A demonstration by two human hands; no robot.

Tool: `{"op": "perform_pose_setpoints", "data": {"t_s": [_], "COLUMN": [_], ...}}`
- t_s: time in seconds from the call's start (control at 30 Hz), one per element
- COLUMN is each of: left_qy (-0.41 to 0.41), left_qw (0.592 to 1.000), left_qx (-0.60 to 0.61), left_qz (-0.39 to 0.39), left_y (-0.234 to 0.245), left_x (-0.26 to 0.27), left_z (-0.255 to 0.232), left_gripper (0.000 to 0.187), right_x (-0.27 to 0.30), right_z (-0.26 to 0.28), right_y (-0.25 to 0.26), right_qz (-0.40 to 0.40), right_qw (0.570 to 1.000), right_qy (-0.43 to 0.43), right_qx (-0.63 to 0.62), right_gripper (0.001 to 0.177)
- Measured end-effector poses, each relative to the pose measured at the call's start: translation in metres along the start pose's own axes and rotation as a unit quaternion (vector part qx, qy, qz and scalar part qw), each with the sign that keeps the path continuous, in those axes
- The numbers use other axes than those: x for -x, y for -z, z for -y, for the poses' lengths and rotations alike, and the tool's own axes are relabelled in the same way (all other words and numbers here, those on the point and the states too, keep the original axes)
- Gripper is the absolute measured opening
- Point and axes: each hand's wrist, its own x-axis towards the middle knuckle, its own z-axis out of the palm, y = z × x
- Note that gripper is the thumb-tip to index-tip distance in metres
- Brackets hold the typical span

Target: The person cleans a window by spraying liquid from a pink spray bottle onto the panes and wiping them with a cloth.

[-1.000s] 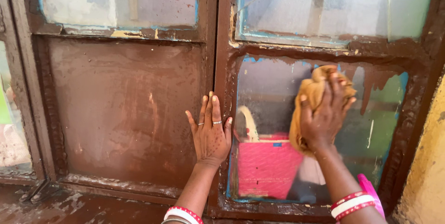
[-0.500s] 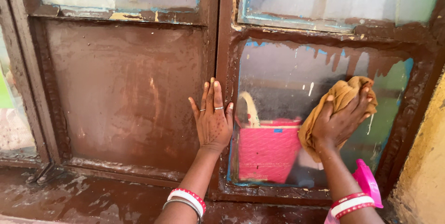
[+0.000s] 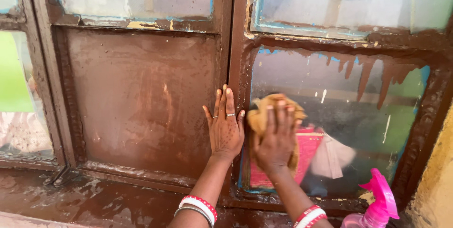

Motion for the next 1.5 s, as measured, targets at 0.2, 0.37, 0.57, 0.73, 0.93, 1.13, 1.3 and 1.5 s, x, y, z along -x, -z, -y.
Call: {"op": "perform_pose_setpoints", "data": {"t_s": [0.2, 0.37, 0.57, 0.73, 0.93, 1.13, 1.3, 1.5], "left_qy": [0.038, 0.05, 0.006, 0.053, 0.035, 0.016, 0.01, -0.013], "left_qw": [0.997, 0.994, 0.997, 0.992, 0.982, 0.973, 0.965, 0.933], "left_qx": [-0.05, -0.089, -0.028, 0.043, 0.081, 0.096, 0.135, 0.257], "left_qz": [0.043, 0.044, 0.075, 0.108, 0.165, 0.21, 0.226, 0.251], "left_y": [0.015, 0.023, 0.004, -0.022, -0.036, -0.049, -0.066, -0.09], "left_x": [0.004, 0.019, 0.02, 0.021, 0.025, 0.04, 0.052, 0.091], "left_z": [-0.018, -0.062, -0.114, -0.147, -0.183, -0.216, -0.235, -0.254], "left_gripper": [0.077, 0.083, 0.086, 0.088, 0.09, 0.089, 0.085, 0.083], "right_x": [-0.02, -0.053, -0.086, -0.111, -0.125, -0.106, -0.069, -0.014], "right_z": [-0.018, -0.056, -0.099, -0.141, -0.192, -0.24, -0.264, -0.287], "right_y": [0.025, 0.044, 0.055, 0.069, 0.094, 0.109, 0.108, 0.104], "right_qz": [0.071, 0.131, 0.151, 0.173, 0.193, 0.169, 0.12, 0.108], "right_qw": [0.981, 0.948, 0.937, 0.922, 0.92, 0.945, 0.968, 0.984], "right_qy": [0.17, 0.289, 0.314, 0.346, 0.341, 0.278, 0.22, 0.142], "right_qx": [-0.057, -0.036, -0.007, -0.026, -0.012, -0.002, -0.013, -0.007], "right_gripper": [0.065, 0.065, 0.066, 0.068, 0.067, 0.065, 0.064, 0.068]}}
